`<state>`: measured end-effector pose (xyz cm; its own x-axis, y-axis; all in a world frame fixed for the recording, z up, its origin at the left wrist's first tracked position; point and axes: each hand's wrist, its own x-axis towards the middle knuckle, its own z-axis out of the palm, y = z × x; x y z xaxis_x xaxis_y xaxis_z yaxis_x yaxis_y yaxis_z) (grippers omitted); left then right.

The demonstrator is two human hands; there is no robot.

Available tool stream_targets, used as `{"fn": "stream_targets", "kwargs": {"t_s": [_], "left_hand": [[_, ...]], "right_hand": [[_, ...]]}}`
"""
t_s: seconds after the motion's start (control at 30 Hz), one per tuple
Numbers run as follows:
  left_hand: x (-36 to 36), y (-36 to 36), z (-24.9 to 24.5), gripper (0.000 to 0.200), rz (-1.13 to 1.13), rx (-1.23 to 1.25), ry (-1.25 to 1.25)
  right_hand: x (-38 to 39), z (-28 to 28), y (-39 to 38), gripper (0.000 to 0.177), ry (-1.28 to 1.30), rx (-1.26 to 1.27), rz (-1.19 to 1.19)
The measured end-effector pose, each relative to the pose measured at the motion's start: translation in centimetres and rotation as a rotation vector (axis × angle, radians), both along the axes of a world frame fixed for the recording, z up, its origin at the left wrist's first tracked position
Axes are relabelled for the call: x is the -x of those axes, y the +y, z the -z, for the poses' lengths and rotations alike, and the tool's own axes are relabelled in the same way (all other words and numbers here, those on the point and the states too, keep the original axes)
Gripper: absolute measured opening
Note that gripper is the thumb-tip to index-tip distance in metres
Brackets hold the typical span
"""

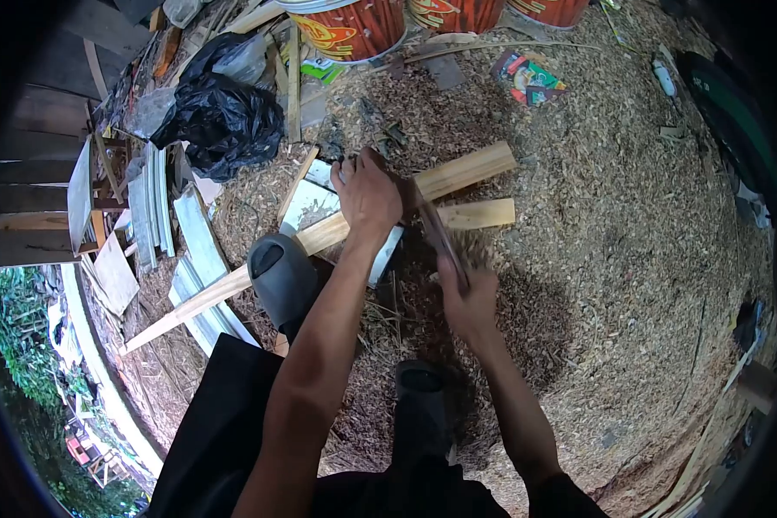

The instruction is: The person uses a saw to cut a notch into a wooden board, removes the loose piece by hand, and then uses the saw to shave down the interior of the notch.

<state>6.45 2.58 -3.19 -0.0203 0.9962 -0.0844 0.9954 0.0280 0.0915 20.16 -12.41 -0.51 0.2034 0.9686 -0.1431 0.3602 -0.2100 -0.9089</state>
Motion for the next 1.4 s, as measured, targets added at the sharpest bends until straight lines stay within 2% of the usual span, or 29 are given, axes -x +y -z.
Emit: {"fn": "stream_targets", "kwargs": {"t_s": [0.07, 0.1, 0.17, 0.27, 0.3, 0.4, 0.47, 0.53, 0.63, 0.7, 0.77, 0.8, 0.87, 0.97, 1.0, 1.03, 1.07, 1.13, 1.17, 1.23, 1.27, 1.33, 1.4], "left_hand": [[0.0, 0.0, -0.7, 0.051, 0.012, 0.061, 0.021], [0.0, -0.1, -0.7, 0.046, 0.019, 0.029, -0.023], [-0.2, 0.2, -1.0, 0.042, 0.02, -0.016, -0.072], [-0.4, -0.3, -1.3, 0.025, -0.023, -0.079, -0.221], [-0.5, -0.3, -1.0, 0.023, -0.022, -0.128, -0.186], [-0.4, -0.8, -0.1, 0.024, 0.001, -0.174, -0.093], [-0.3, -0.4, -0.4, 0.026, 0.021, -0.188, -0.027], [0.1, -0.2, -0.8, 0.04, 0.038, -0.057, -0.039], [0.2, -0.1, -0.7, 0.04, 0.08, -0.087, -0.006], [-0.1, 0.0, -1.1, 0.04, 0.071, -0.089, -0.062], [-0.1, -0.1, -1.2, 0.04, 0.042, -0.079, -0.108], [-0.3, 0.0, -0.9, 0.036, 0.02, -0.094, -0.121], [-0.3, -0.7, -0.4, 0.031, 0.006, -0.087, -0.135], [-0.2, -0.6, 0.0, 0.032, 0.05, -0.201, -0.036], [-0.1, -0.4, -0.4, 0.032, 0.054, -0.203, -0.033], [-0.1, -0.1, -0.8, 0.039, 0.051, -0.105, -0.04], [0.0, -0.2, -1.1, 0.045, 0.046, -0.003, -0.048], [0.1, -0.2, -0.6, 0.043, 0.061, -0.044, -0.077], [0.4, -0.2, -0.5, 0.041, 0.054, -0.091, -0.098], [0.0, 0.1, -0.7, 0.035, 0.025, -0.105, -0.116], [-0.1, 0.0, -0.6, 0.029, -0.003, -0.107, -0.131], [0.0, -0.1, -0.6, 0.027, -0.003, -0.142, -0.114], [-0.3, -0.5, -0.6, 0.027, 0.022, -0.177, -0.172]], "right_hand": [[0.4, -0.3, -0.4, 0.035, 0.076, 0.017, 0.018], [0.2, -0.4, -0.3, 0.034, 0.141, 0.028, 0.022], [-1.2, -0.4, -5.3, 0.032, -0.014, 0.057, 0.029], [-3.7, -0.4, -13.1, 0.029, 0.056, 0.092, 0.01], [-4.1, -0.6, -13.9, 0.03, 0.068, 0.146, -0.015], [-2.3, -0.1, -9.6, 0.036, 0.077, 0.151, 0.042], [-0.6, -2.2, -1.7, 0.041, 0.049, 0.131, 0.033], [0.6, -2.5, 2.2, 0.039, 0.096, 0.111, 0.047], [0.3, -1.6, -0.2, 0.037, 0.049, -0.007, 0.0], [-0.9, -0.8, -5.9, 0.036, 0.114, 0.096, 0.029], [-2.7, -1.8, -10.3, 0.032, 0.067, 0.004, 0.034], [-3.4, -1.5, -10.6, 0.032, 0.067, 0.008, 0.028], [-4.1, -1.3, -11.5, 0.031, -0.015, 0.201, -0.046], [-1.7, -1.4, -5.5, 0.041, 0.025, 0.13, -0.004], [-0.5, -2.7, -1.4, 0.041, 0.035, 0.116, -0.002], [0.2, -3.8, 1.3, 0.042, 0.04, 0.107, 0.002], [0.6, -3.6, 1.6, 0.042, 0.039, 0.113, 0.007], [0.9, -2.8, 1.9, 0.042, 0.044, 0.056, -0.015], [0.4, -2.9, 0.0, 0.038, 0.071, 0.127, 0.019], [-1.7, -2.9, -5.8, 0.031, -0.042, 0.117, -0.052], [-2.8, -2.8, -9.4, 0.029, 0.011, 0.094, -0.052], [-3.0, -2.5, -11.1, 0.027, 0.072, 0.083, -0.06], [-2.9, -2.1, -11.0, 0.029, 0.085, 0.22, 0.002]]}}
